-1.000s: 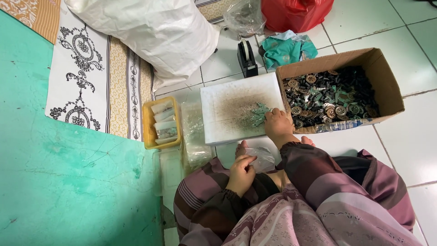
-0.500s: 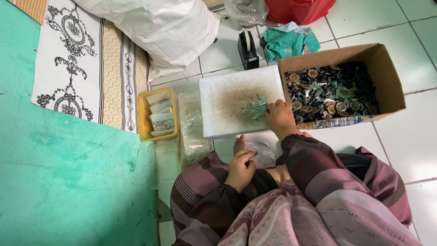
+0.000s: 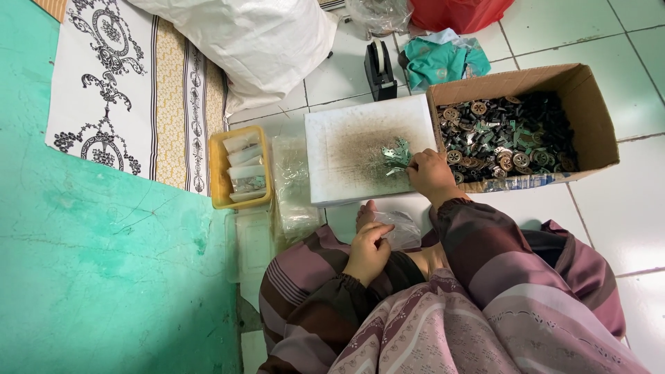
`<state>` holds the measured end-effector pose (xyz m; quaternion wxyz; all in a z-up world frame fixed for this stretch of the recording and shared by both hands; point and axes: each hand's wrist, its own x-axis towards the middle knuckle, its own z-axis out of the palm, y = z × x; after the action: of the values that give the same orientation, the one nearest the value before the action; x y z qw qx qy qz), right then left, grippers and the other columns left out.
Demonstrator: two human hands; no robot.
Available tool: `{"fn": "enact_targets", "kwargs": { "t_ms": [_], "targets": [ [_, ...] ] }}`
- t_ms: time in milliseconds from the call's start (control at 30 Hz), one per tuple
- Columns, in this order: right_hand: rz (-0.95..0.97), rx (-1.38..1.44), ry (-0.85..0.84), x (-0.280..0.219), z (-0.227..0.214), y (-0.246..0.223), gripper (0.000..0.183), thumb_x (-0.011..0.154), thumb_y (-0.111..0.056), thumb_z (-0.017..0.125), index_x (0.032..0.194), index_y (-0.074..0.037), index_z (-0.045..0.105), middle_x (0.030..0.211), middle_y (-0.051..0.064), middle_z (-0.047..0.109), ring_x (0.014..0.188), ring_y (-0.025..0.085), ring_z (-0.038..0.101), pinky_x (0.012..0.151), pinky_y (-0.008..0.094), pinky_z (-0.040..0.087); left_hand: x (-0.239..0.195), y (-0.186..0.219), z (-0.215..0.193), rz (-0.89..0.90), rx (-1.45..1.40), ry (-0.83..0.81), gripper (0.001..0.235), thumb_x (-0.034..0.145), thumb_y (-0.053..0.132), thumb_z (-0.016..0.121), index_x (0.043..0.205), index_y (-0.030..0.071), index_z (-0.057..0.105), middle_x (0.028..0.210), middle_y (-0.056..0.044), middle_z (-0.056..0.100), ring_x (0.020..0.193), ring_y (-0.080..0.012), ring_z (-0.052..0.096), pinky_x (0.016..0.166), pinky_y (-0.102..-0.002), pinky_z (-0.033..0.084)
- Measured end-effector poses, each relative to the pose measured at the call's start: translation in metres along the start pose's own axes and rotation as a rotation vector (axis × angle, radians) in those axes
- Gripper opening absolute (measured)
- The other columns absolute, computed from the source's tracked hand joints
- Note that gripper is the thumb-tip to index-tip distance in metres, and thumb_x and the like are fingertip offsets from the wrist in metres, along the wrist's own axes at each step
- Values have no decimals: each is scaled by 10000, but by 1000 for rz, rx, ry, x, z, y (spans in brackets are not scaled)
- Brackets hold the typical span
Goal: The person sits on the floor and sorts small metal and plastic buttons from a cardboard box. They pick buttons one by one, place them on a white board, and then transfer them into small plastic bags, which are placed in a yellow container.
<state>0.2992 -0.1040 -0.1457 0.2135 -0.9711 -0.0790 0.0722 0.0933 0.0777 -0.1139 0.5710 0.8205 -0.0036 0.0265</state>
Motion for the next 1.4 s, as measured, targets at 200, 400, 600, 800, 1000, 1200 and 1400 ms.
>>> {"fn": "enact_targets", "kwargs": {
  "t_ms": [200,400,600,800,1000,1200,1400],
  "targets": [
    [-70,157,27,-14,-5,1,54,924,-152,678,906,-105,695,878,68,650,899,269,714,702,405,618,-4,-3,-1,14,67,18,412,832,-47,609,1189,80,769,1077,-124,709,1047,-334,695,843,-402,604],
    [-178,362,114,-100,-82,-71,170,876,-156,727,1025,-74,741,901,146,721,885,317,730,734,442,607,-2,-6,-3,-12,61,68,411,844,-54,616,1201,85,766,1117,-143,701,1049,-341,697,838,-393,619],
    [-686,131,85,-163,-104,-81,96,844,-65,680,899,-4,729,848,178,706,829,343,726,707,415,619,-6,2,-6,-117,-118,82,392,892,-38,583,1230,59,758,1171,-193,678,1056,-287,669,889,-402,579],
    [-618,366,170,-148,-113,-70,165,827,-57,752,983,-6,764,921,224,729,872,402,733,759,478,603,18,54,-12,-213,-40,-16,377,906,45,603,1221,146,782,1358,-163,644,1375,-410,504,1021,-420,544],
    [-250,544,443,-63,-73,7,140,941,-78,727,1072,-102,771,843,37,694,685,164,645,600,277,533,39,140,-41,150,-17,61,453,849,-2,603,1206,199,797,1122,-43,755,925,-183,717,783,-283,591],
    [-47,48,45,-24,-6,28,325,911,-341,698,1152,-133,763,1064,117,685,1072,323,692,806,463,637,4,125,-26,166,-47,149,514,834,-75,597,1250,148,801,1118,-133,760,948,-258,707,758,-351,584],
    [-47,-125,88,-22,12,17,337,930,-376,644,1111,-115,755,1033,97,586,1123,354,644,806,473,629,-51,61,-24,-26,-23,93,500,835,-92,584,1220,142,801,1110,-117,765,868,-221,701,653,-344,569]
  ]
}}
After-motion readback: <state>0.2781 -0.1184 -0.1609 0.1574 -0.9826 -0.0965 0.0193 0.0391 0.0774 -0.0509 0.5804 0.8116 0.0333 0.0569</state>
